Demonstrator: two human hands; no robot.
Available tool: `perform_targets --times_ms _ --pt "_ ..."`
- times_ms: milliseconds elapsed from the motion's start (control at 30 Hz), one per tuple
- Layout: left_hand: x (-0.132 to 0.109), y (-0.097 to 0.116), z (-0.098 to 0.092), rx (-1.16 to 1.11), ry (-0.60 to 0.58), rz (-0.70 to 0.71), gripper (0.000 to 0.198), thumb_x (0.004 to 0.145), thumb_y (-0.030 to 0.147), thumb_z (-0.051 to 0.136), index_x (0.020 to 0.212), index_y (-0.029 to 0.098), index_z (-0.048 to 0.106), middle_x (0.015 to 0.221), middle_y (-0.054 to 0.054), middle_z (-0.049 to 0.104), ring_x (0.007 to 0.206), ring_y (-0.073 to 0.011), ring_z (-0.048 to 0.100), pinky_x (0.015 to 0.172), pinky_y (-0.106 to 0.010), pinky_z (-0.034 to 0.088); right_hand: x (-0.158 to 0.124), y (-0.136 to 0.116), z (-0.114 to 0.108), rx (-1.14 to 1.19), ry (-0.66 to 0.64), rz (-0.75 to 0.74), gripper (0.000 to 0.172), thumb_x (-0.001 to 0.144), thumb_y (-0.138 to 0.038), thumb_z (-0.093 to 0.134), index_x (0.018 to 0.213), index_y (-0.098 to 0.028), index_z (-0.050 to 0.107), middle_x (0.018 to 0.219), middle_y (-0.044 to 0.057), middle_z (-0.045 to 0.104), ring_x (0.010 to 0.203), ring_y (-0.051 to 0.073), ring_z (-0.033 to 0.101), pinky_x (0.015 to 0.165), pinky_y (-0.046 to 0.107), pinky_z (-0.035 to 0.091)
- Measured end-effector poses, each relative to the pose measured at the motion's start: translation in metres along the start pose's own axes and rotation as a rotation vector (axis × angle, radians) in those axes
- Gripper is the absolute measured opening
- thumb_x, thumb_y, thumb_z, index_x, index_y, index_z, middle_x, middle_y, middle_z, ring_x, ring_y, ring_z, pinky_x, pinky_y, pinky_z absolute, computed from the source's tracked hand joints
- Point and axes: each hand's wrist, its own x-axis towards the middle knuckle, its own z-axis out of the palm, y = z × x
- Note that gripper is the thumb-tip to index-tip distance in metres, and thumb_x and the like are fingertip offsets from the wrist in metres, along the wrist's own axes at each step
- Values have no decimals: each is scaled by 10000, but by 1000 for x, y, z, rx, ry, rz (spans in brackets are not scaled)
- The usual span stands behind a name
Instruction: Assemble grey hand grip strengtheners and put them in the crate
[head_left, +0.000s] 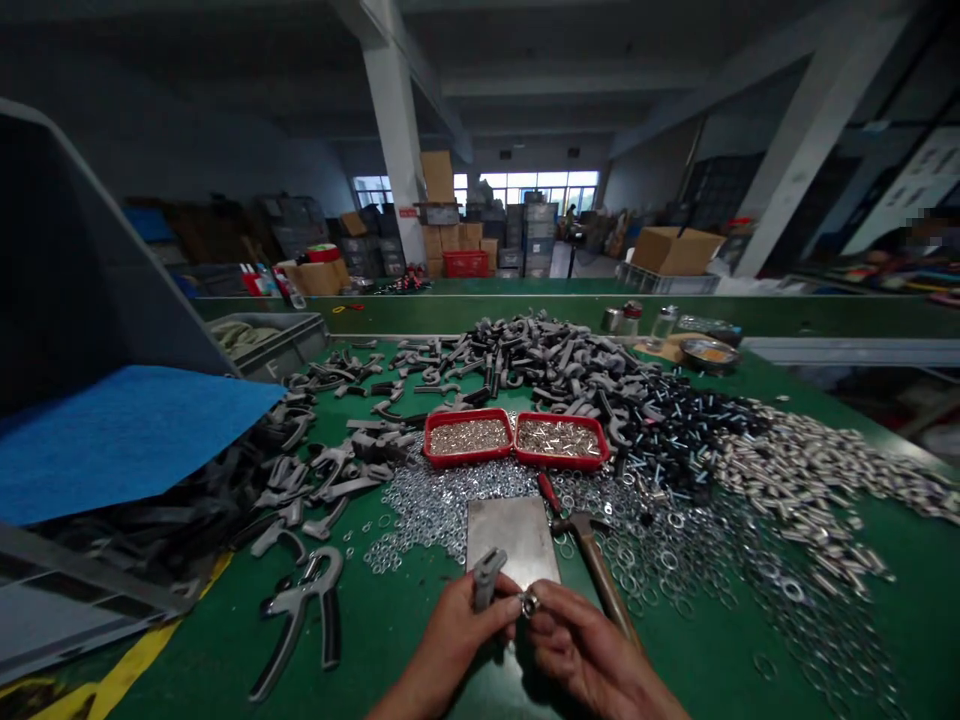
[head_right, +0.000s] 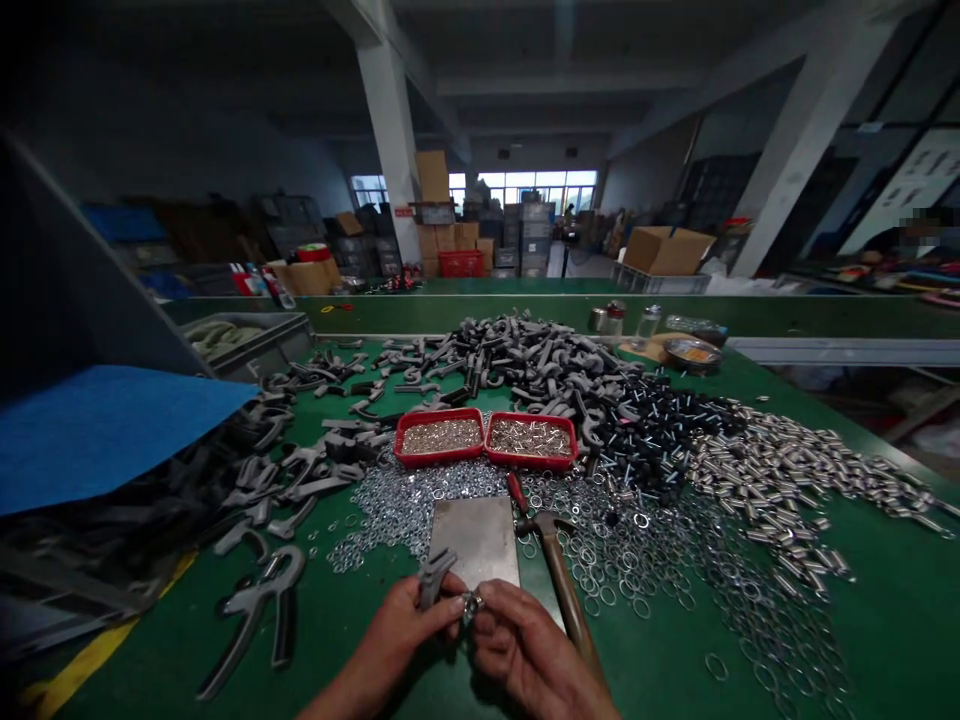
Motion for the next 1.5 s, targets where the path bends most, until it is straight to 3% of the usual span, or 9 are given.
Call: perform_targets --times_ms 300,467,633,867,1067,1167,1267,1333,1500 --pt "12 11 -11 159 16 127 280 790 421 748 814 150 681 692 -5 609 648 -131 522 610 -235 387 7 -14 7 24 7 52 102 828 -198 772 849 -141 691 656 -18 575 495 20 451 429 100 313" --pt "20 14 -27 73 -45 85 275 767 405 765 841 152 686 699 -6 625 643 -132 538 617 -235 410 20 -8 15 112 82 131 185 769 -169 825 871 -128 675 659 -16 580 482 11 448 403 85 281" --pt "26 14 -46 4 -69 43 295 778 429 747 819 140 704 670 -21 626 633 -144 558 614 -243 422 36 5 35 34 194 -46 212 766 -216 840 789 -169 634 670 -24 602 491 25 468 444 120 356" --pt "28 6 -74 -87 -54 40 283 782 411 758 838 140 698 685 -15 634 634 -139 576 622 -242 450 61 16 56 121 158 106 303 698 -234 888 862 -131 654 653 -37 551 463 -2 385 388 82 259" --pt "18 13 -90 -85 -87 60 280 762 413 762 782 153 660 685 2 597 613 -125 550 607 -238 432 68 34 62 -206 261 -94 324 763 -408 826 768 -192 585 602 -70 514 436 24 354 407 138 293" --pt "12 16 -98 112 -91 33 264 788 428 720 840 176 659 774 -13 625 650 -145 568 630 -261 457 68 24 61 -618 226 -232 350 818 -537 721 796 -205 612 579 -45 563 417 70 405 392 186 324" --pt "10 15 -104 501 102 32 270 816 437 671 938 197 657 1009 -85 671 934 -257 623 870 -392 489 59 -1 55 -1123 246 -487 263 860 -479 683 857 -216 675 798 35 692 695 178 628 615 270 488" --pt "10 15 -104 681 222 40 294 845 434 625 1013 192 635 1137 -131 651 1113 -315 579 1007 -471 425 48 -17 47 -1308 263 -555 217 878 -444 665 873 -229 694 857 43 705 814 216 652 732 309 498" --pt "16 31 -93 920 211 143 240 930 332 449 1056 174 578 1103 -139 610 1048 -304 602 968 -494 460 23 -32 20 -1197 260 -456 258 945 -485 547 977 -241 621 754 16 701 683 212 679 674 335 518"
